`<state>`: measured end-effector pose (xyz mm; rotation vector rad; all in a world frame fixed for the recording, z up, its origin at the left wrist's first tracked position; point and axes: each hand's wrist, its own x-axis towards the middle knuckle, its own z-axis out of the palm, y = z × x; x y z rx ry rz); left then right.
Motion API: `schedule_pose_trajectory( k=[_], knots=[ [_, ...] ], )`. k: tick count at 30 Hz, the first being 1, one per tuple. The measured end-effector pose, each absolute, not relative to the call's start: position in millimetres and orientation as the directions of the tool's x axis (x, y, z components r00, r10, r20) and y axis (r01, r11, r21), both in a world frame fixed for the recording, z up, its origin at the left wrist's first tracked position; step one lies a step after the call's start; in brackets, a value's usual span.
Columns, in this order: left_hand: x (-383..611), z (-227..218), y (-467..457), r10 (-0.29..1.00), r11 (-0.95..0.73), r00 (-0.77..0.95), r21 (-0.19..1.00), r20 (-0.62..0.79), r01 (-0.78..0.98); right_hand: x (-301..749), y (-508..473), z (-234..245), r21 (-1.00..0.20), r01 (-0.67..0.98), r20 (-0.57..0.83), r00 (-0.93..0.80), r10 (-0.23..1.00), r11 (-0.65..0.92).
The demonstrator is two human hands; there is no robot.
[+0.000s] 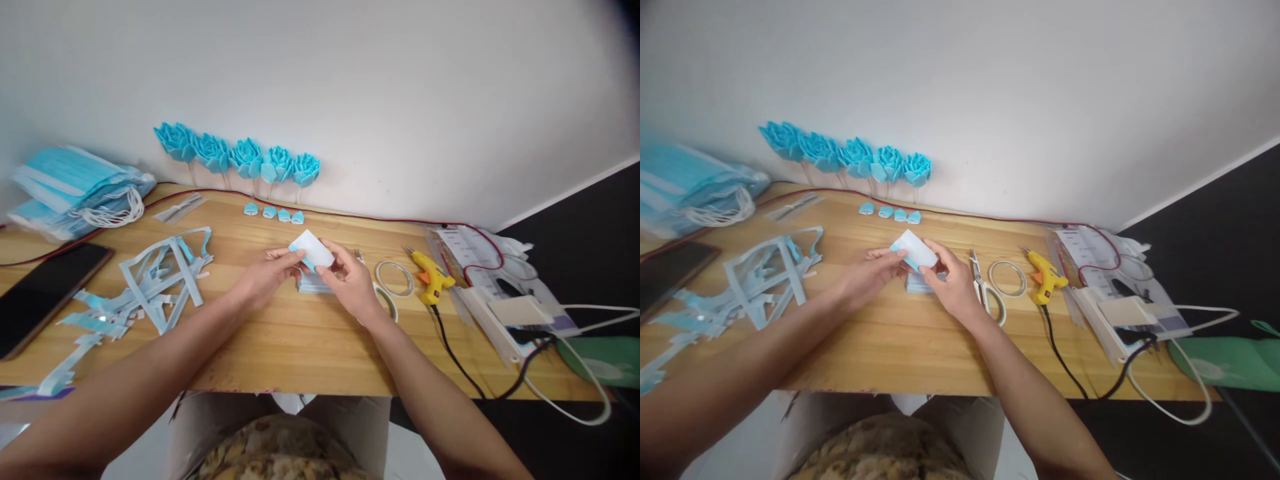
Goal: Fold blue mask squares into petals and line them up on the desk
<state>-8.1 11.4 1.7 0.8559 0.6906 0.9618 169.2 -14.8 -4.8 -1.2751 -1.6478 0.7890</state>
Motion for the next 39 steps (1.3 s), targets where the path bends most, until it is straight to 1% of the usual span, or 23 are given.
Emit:
schedule_pose_trajectory(
  k=[3,5,10,13,19,22,26,28,30,34,37,39],
  knots=[
    [-7,2,12,0.907,0.286,0.409,0.862,-0.102,-0.419,168,-16,0,-0.82,0.496,0.286,-0.079,0.955,0.287],
    [-7,2,12,0.907,0.283,0.41,0.854,-0.091,-0.437,167,-17,1,-0.796,0.528,0.293,-0.089,0.952,0.294],
    [-9,4,12,0.89,0.333,0.441,0.827,-0.116,-0.453,166,-17,2,-0.784,0.538,0.313,-0.088,0.946,0.31],
    [-10,5,12,0.879,0.384,0.453,0.785,-0.15,-0.485,166,-17,1,-0.781,0.54,0.322,-0.083,0.943,0.314],
    [-10,6,13,0.884,0.429,0.42,0.711,-0.205,-0.557,170,-17,1,-0.733,0.576,0.36,-0.123,0.925,0.362],
    [-11,8,15,0.889,0.445,0.379,0.68,-0.257,-0.583,176,-17,5,-0.65,0.606,0.452,-0.178,0.874,0.46],
    [-12,10,16,0.875,0.482,0.364,0.637,-0.319,-0.601,183,-14,9,-0.431,0.637,0.591,-0.335,0.733,0.639],
    [-12,9,16,0.867,0.496,0.381,0.631,-0.321,-0.597,184,-11,8,-0.34,0.642,0.604,-0.411,0.683,0.687],
    [-11,9,15,0.859,0.507,0.399,0.63,-0.319,-0.588,185,-8,6,-0.298,0.645,0.589,-0.456,0.667,0.704],
    [-10,9,13,0.837,0.542,0.432,0.619,-0.336,-0.569,185,-6,4,-0.3,0.663,0.574,-0.449,0.685,0.686],
    [-10,8,14,0.83,0.552,0.436,0.623,-0.347,-0.555,185,-7,5,-0.336,0.661,0.571,-0.424,0.703,0.671],
    [-10,8,14,0.841,0.533,0.428,0.647,-0.332,-0.545,184,-9,6,-0.383,0.649,0.576,-0.389,0.719,0.658]
  ],
)
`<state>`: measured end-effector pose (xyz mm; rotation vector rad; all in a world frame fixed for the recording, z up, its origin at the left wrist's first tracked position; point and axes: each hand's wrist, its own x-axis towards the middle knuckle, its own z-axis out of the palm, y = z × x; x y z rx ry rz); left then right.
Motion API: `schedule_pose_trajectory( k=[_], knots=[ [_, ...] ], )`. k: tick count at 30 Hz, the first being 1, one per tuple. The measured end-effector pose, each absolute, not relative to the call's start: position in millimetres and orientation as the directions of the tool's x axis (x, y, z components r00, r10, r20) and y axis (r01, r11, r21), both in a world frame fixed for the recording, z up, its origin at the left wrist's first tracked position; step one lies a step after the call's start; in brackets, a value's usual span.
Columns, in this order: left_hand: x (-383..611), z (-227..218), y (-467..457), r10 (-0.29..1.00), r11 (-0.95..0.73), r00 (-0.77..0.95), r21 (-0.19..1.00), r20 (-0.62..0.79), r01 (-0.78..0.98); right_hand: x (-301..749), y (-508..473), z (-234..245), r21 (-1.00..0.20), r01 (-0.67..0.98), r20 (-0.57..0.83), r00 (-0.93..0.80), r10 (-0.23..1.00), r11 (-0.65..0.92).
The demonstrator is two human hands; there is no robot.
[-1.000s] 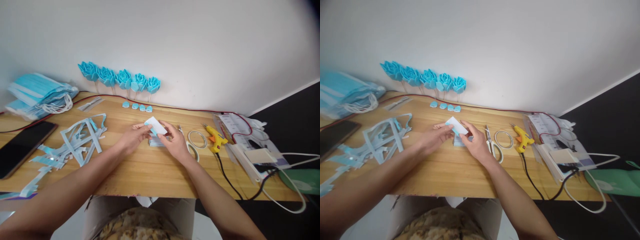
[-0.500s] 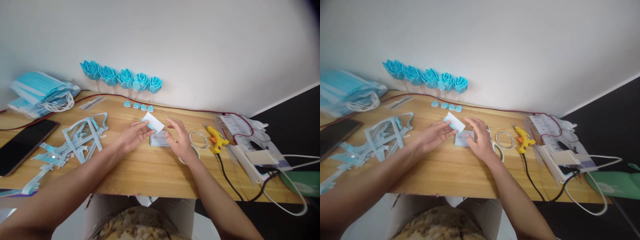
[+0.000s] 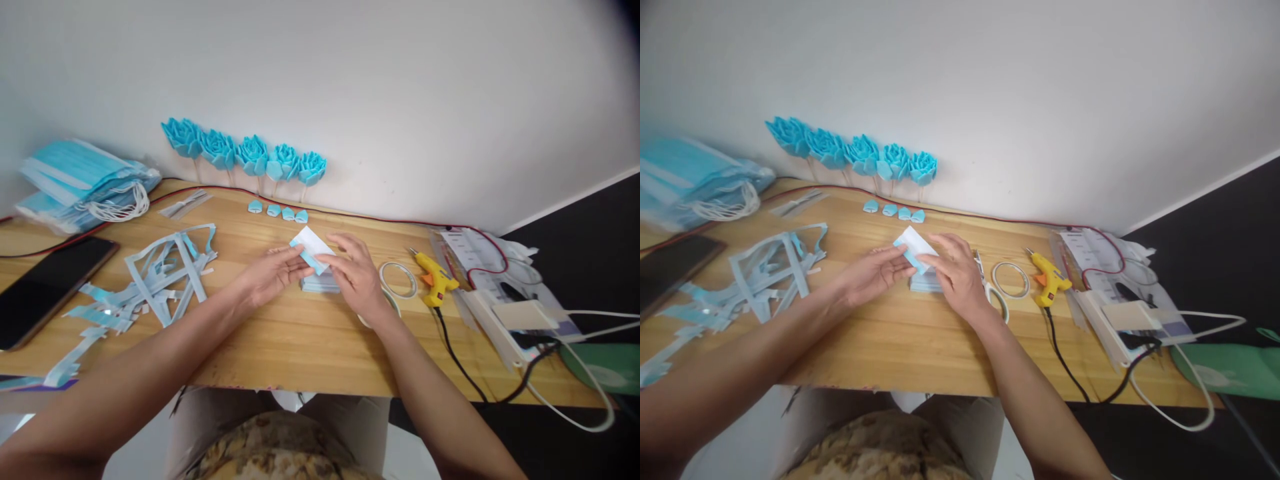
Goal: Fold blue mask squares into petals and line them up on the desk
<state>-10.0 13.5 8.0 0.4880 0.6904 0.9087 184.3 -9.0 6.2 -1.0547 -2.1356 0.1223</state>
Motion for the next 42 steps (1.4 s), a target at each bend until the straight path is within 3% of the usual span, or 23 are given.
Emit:
schedule_pose_trajectory(
  k=[5,16,22,42],
  knots=[
    [-10,7,11,0.876,0.448,0.411,0.743,-0.253,-0.497,181,-13,8,-0.509,0.616,0.578,-0.272,0.769,0.601],
    [-6,2,7,0.892,0.378,0.422,0.781,-0.162,-0.497,175,-15,7,-0.309,0.644,0.636,-0.407,0.656,0.7],
    [-4,2,6,0.882,0.397,0.437,0.782,-0.179,-0.48,177,-11,1,-0.366,0.715,0.606,-0.303,0.736,0.595],
    [-3,-1,5,0.845,0.447,0.498,0.77,-0.196,-0.456,173,-12,-1,-0.444,0.684,0.569,-0.284,0.772,0.579]
  ],
)
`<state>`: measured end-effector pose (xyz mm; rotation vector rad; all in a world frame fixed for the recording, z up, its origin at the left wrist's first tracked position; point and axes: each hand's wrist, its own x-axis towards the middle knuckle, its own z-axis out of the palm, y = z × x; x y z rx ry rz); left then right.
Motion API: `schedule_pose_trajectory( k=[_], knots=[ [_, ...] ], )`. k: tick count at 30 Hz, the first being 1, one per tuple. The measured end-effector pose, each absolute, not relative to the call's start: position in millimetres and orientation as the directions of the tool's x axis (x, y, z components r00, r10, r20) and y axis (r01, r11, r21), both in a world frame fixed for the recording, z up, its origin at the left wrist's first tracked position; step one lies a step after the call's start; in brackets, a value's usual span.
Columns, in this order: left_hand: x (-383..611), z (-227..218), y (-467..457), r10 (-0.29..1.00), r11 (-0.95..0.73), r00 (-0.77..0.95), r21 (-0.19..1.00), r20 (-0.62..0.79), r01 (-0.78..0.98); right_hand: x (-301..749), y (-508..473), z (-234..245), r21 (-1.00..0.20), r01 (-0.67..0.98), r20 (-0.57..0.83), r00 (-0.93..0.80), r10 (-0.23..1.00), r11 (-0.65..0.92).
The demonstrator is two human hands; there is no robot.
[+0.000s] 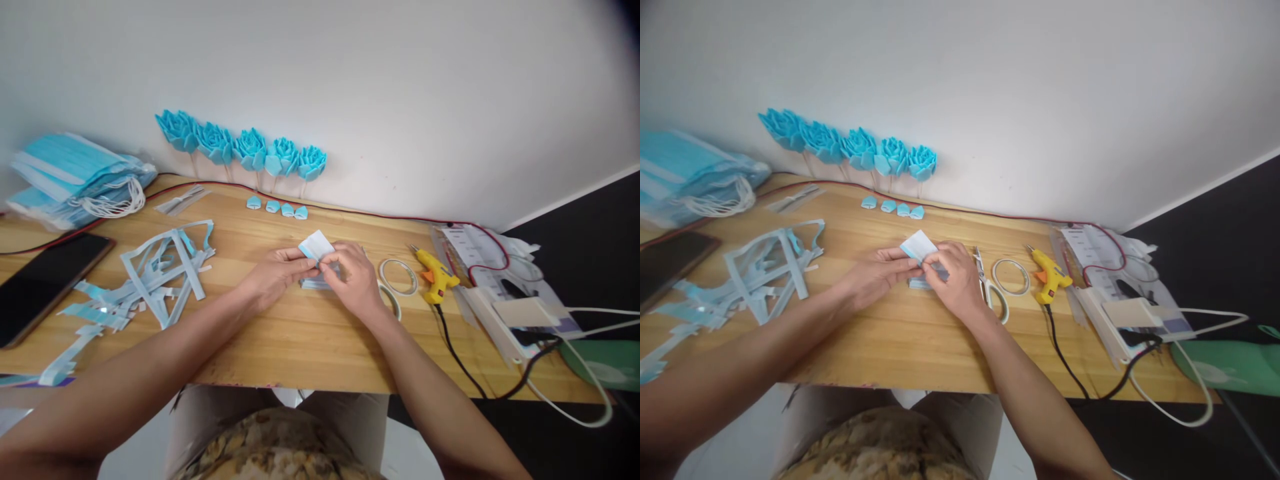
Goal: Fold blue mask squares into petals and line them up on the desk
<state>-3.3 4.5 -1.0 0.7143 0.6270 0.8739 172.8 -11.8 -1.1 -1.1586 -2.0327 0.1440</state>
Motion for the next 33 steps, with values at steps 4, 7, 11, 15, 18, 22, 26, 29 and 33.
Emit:
schedule_pose_trajectory(
  k=[4,7,11,15,18,22,26,29,33],
  knots=[
    [-3,-4,5,0.846,0.444,0.496,0.773,-0.195,-0.453,172,-12,0,-0.464,0.677,0.565,-0.271,0.78,0.571],
    [-3,-7,6,0.842,0.438,0.508,0.778,-0.181,-0.449,172,-12,1,-0.473,0.678,0.569,-0.253,0.782,0.563],
    [-3,-8,6,0.841,0.445,0.506,0.775,-0.191,-0.448,172,-12,0,-0.479,0.685,0.565,-0.239,0.79,0.55],
    [-3,-8,6,0.842,0.446,0.502,0.775,-0.195,-0.448,173,-12,0,-0.479,0.685,0.574,-0.228,0.786,0.549],
    [-3,-9,6,0.84,0.449,0.507,0.775,-0.196,-0.445,173,-13,-1,-0.474,0.685,0.579,-0.231,0.782,0.553],
    [-4,-13,8,0.844,0.436,0.502,0.787,-0.189,-0.436,172,-13,-1,-0.461,0.689,0.58,-0.241,0.778,0.558],
    [-4,-16,8,0.857,0.421,0.479,0.796,-0.19,-0.436,171,-13,-2,-0.489,0.686,0.551,-0.237,0.8,0.539],
    [-4,-14,7,0.864,0.422,0.457,0.801,-0.212,-0.425,170,-14,-2,-0.518,0.683,0.529,-0.218,0.82,0.516],
    [-4,-9,7,0.887,0.387,0.405,0.836,-0.222,-0.39,171,-15,-3,-0.699,0.587,0.438,-0.1,0.893,0.408]
  ],
)
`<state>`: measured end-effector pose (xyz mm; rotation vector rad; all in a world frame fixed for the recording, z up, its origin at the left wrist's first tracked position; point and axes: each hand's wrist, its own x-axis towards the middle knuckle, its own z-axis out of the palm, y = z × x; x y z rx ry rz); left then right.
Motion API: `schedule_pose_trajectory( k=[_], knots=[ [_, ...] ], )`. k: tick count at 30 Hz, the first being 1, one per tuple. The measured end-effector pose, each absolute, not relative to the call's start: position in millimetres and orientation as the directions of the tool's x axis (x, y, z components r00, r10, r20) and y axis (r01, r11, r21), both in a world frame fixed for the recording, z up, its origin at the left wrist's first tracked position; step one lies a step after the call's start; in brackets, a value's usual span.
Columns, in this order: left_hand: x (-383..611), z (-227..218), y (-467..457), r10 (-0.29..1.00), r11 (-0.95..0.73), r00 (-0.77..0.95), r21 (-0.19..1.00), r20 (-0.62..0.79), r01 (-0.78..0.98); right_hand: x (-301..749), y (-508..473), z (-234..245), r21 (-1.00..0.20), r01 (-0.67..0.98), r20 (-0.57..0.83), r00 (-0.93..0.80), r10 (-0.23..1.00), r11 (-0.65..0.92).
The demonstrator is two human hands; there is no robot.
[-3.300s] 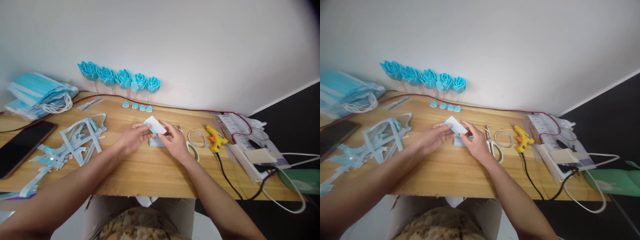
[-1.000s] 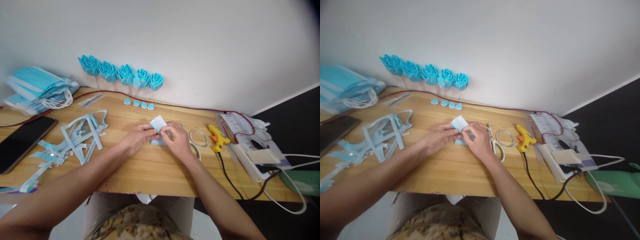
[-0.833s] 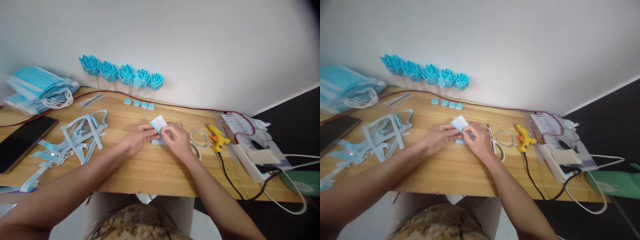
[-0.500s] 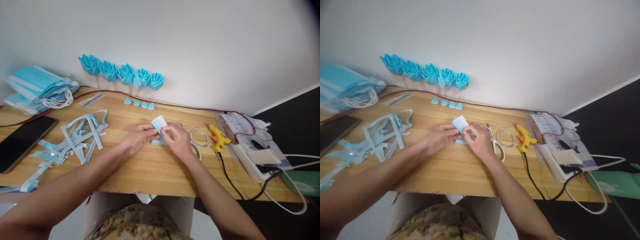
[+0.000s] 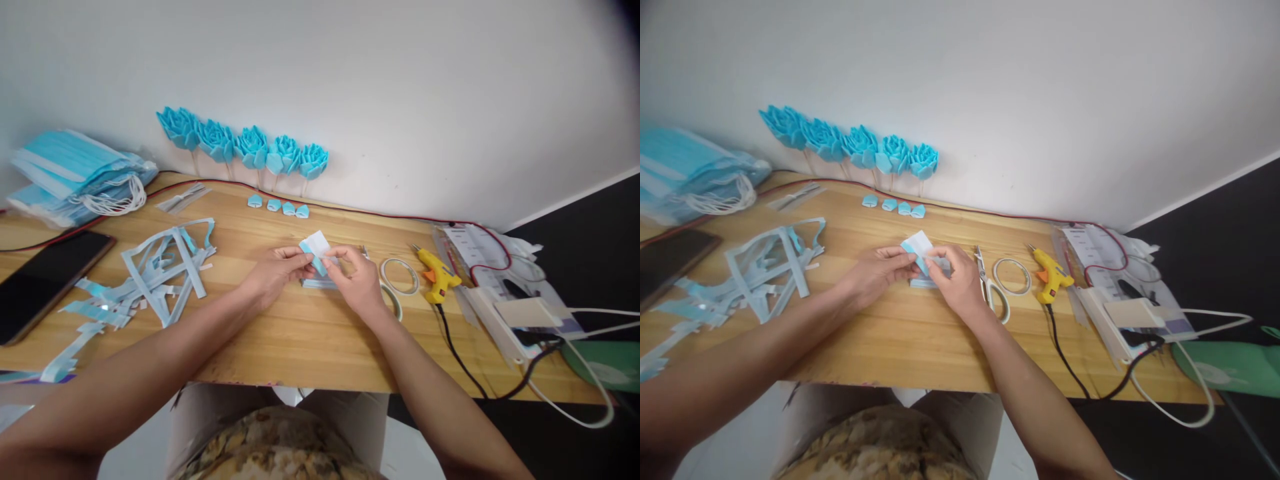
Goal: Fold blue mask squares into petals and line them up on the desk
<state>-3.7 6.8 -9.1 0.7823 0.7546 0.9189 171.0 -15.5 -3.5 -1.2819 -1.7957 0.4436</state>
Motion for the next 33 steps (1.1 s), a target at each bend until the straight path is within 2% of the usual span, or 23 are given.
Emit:
schedule_pose_trajectory(
  k=[3,5,11,21,26,29,33],
  knots=[
    [-4,-7,6,0.896,0.349,0.395,0.869,-0.201,-0.351,172,-15,-5,-0.857,0.419,0.307,-0.054,0.95,0.301],
    [-4,-6,6,0.9,0.322,0.394,0.894,-0.187,-0.311,172,-14,-6,-0.892,0.366,0.246,-0.097,0.964,0.265],
    [-4,-3,3,0.919,0.206,0.374,0.962,-0.127,-0.18,168,-14,-7,-0.865,0.45,0.195,-0.111,0.975,0.224],
    [-7,3,8,0.965,0.127,0.253,0.963,-0.065,-0.236,164,-16,-3,-0.832,0.489,0.212,-0.155,0.965,0.261],
    [-3,1,5,0.92,0.193,0.386,0.933,-0.065,-0.305,165,-17,-5,-0.836,0.489,0.228,-0.107,0.968,0.251],
    [-3,-1,5,0.898,0.217,0.427,0.95,-0.103,-0.226,165,-16,-8,-0.843,0.483,0.223,-0.081,0.971,0.234],
    [-6,-2,7,0.915,0.135,0.393,0.987,-0.093,-0.082,165,-16,-9,-0.842,0.475,0.239,-0.093,0.966,0.254]
  ],
)
